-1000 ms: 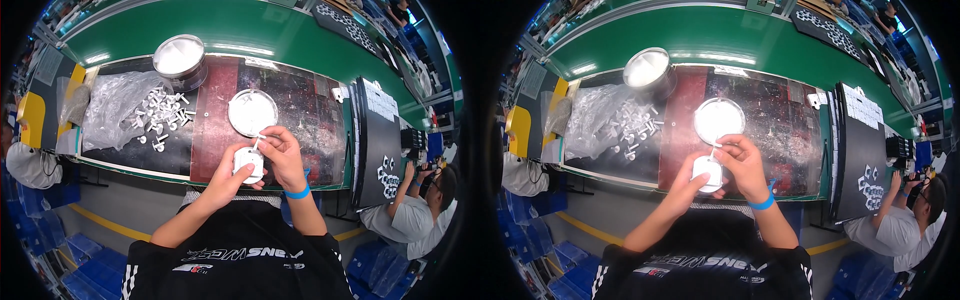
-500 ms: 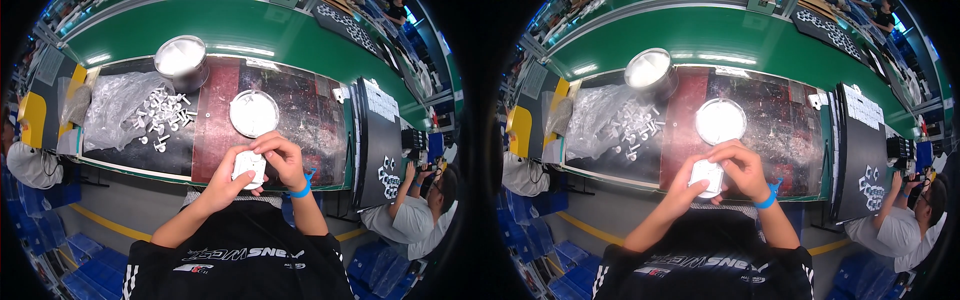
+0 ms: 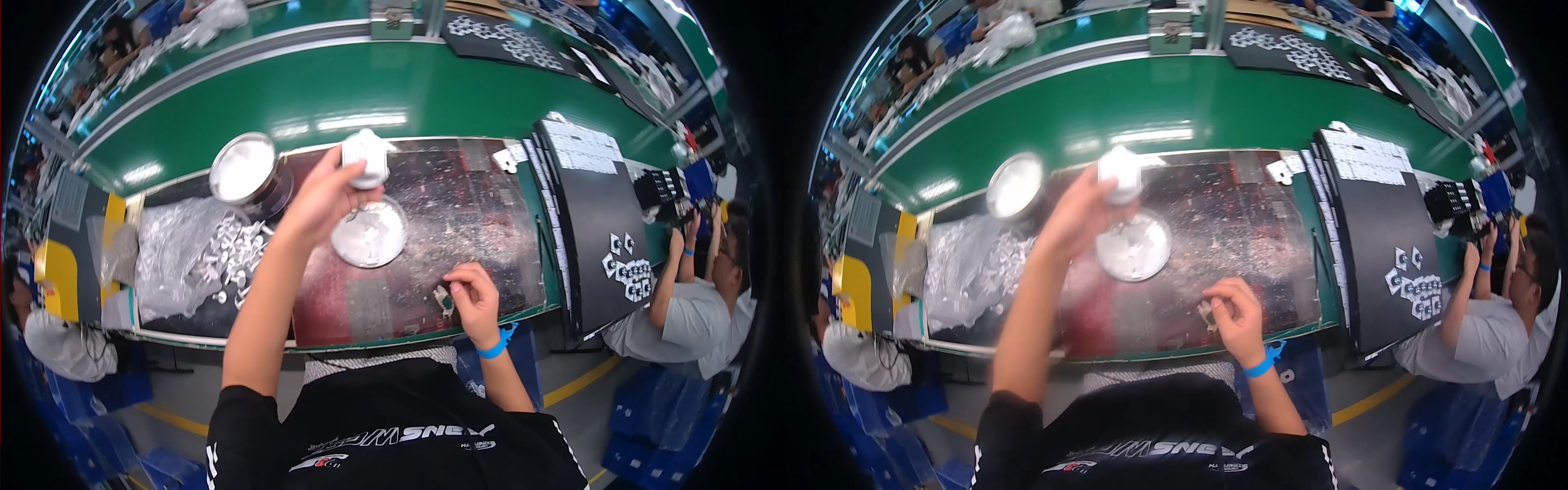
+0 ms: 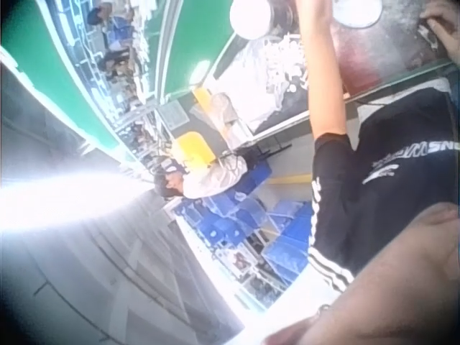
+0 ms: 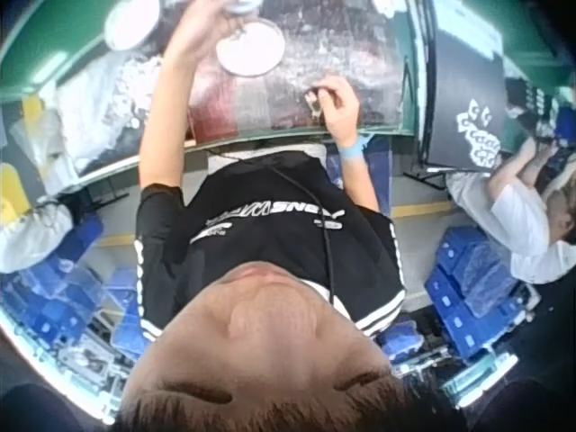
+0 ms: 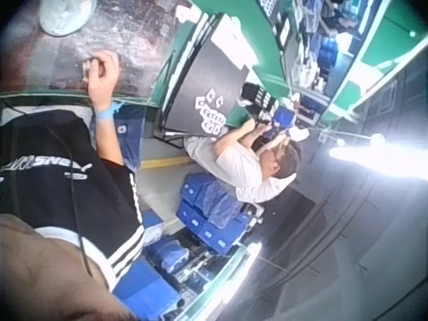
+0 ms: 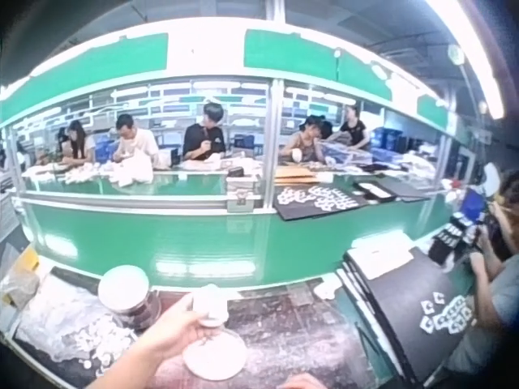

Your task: Manually assemble plastic and metal components for light fixtures at a factory workbench.

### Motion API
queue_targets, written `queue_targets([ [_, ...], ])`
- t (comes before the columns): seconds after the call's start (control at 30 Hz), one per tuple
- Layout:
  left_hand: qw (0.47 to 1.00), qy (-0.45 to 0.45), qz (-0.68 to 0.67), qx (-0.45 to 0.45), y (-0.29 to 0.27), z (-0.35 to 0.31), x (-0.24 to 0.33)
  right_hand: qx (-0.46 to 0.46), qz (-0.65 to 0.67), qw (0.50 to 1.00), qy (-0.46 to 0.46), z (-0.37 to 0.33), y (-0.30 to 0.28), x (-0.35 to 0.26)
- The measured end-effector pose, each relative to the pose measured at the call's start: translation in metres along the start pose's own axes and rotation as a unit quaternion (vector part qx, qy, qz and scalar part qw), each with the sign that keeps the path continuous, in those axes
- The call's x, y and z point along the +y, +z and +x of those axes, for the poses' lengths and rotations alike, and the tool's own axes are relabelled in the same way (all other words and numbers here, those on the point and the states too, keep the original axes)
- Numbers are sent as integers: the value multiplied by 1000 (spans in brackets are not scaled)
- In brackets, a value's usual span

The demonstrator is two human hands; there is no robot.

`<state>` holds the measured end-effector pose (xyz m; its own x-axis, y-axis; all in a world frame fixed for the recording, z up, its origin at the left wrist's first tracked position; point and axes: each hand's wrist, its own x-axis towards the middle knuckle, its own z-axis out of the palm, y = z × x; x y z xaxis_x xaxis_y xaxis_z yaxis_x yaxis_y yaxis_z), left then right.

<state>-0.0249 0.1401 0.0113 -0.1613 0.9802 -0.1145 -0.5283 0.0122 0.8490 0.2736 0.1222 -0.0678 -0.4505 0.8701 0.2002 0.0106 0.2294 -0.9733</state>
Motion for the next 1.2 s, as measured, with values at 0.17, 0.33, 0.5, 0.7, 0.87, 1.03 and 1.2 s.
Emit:
queue_targets([
  [0.17,984,0,161,70,-18,150,-17,-8,-72,995,-75,6,-3,0],
  [0.33,950,-16,292,113,-69,235,-38,-13,-61,993,-98,4,-1,0],
  [0.5,824,-68,546,136,-63,253,-44,-32,-58,995,-72,1,-14,2],
  [0.7,663,-2,711,235,-72,237,-40,-49,-40,996,-67,4,-12,2],
  [0.87,775,235,572,132,21,109,-2,-81,61,989,111,15,-17,13],
  [1.03,876,198,436,-51,42,-56,-57,8,-115,992,-41,132,-70,-13],
  [1.2,949,91,300,-14,38,-157,-103,213,-560,784,-161,271,-108,32],
])
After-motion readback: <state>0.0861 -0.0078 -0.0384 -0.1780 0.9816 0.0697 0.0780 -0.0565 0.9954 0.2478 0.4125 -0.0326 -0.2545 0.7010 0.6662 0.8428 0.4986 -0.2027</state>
